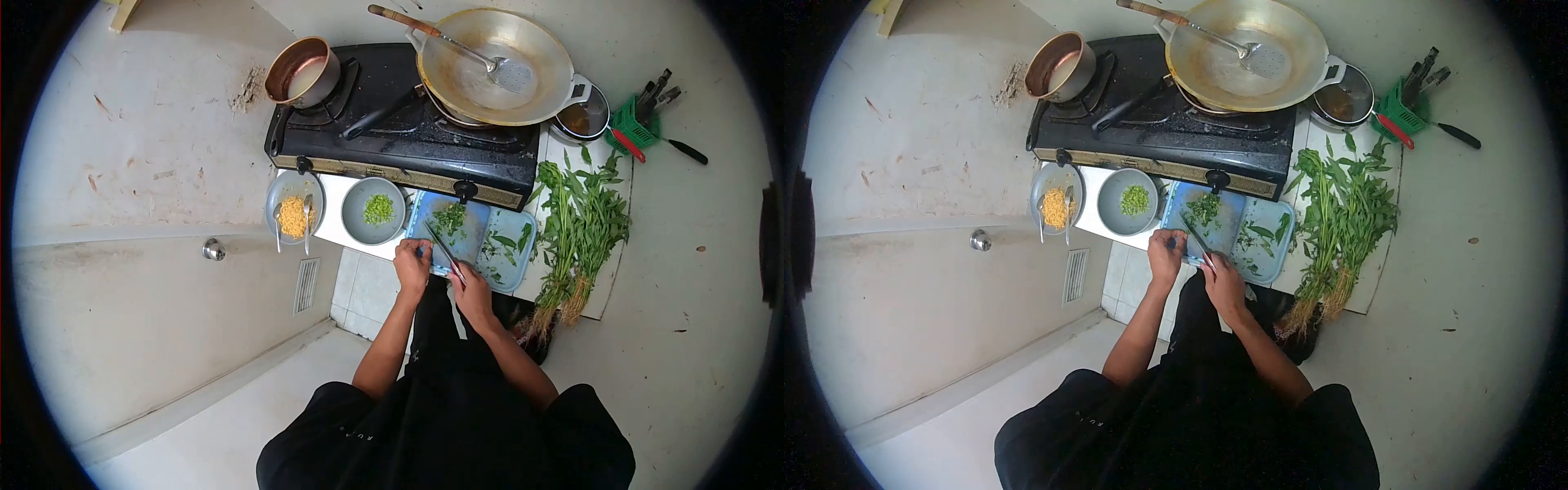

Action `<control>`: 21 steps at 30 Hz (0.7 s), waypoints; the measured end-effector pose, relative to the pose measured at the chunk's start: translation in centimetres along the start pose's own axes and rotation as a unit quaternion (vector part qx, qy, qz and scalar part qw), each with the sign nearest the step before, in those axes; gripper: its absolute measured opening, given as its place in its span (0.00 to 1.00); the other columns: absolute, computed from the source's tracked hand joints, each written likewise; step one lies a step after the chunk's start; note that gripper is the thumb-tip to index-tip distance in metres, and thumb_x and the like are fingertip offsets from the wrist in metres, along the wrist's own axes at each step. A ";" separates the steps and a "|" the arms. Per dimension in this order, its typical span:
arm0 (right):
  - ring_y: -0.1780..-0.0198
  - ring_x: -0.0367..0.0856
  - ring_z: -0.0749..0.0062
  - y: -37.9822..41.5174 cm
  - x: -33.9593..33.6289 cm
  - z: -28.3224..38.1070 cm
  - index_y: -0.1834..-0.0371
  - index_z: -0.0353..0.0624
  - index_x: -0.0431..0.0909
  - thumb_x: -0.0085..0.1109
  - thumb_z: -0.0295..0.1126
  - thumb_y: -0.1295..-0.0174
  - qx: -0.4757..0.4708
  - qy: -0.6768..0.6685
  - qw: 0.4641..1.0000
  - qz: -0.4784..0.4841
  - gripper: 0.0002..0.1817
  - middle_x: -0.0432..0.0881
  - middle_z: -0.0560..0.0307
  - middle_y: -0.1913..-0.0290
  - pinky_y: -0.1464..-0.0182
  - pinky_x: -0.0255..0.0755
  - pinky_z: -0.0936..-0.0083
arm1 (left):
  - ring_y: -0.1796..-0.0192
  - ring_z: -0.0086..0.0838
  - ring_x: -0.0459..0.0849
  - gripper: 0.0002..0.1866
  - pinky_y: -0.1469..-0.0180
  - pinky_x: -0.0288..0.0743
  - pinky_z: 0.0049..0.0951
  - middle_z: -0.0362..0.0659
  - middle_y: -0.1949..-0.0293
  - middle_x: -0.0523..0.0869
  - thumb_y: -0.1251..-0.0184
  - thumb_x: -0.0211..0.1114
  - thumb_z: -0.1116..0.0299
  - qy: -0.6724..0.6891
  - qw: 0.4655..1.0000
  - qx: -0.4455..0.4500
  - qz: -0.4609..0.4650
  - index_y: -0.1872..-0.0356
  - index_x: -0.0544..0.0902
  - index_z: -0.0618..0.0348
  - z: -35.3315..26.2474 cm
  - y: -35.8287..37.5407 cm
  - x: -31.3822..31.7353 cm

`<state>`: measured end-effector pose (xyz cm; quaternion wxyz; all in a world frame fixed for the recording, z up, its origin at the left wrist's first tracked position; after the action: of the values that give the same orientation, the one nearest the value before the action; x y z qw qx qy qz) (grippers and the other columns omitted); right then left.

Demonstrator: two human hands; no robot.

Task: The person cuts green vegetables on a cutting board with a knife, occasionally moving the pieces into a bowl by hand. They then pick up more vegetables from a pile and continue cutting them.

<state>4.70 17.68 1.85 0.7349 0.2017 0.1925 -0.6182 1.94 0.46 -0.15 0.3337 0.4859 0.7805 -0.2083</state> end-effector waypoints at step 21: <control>0.54 0.84 0.35 0.9 -0.7 0.3 0.49 0.38 0.81 0.61 0.35 0.28 0.043 -0.025 0.998 0.036 0.13 0.86 0.38 0.56 0.54 0.78 0.51 | 0.58 0.47 0.86 0.05 0.52 0.80 0.43 0.51 0.62 0.89 0.36 0.74 0.73 -0.020 0.999 0.043 -0.016 0.62 0.92 0.61 -0.7 0.6 -0.2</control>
<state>5.46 18.20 2.52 0.7521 0.2244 0.1400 -0.6036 2.31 1.09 0.50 0.3243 0.4828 0.7719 -0.2567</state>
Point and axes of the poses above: each hand's wrist, its own y-axis away from the middle knuckle, its own x-axis out of the palm, z = x × y, the point moved 2 cm from there along -y, towards the middle knuckle
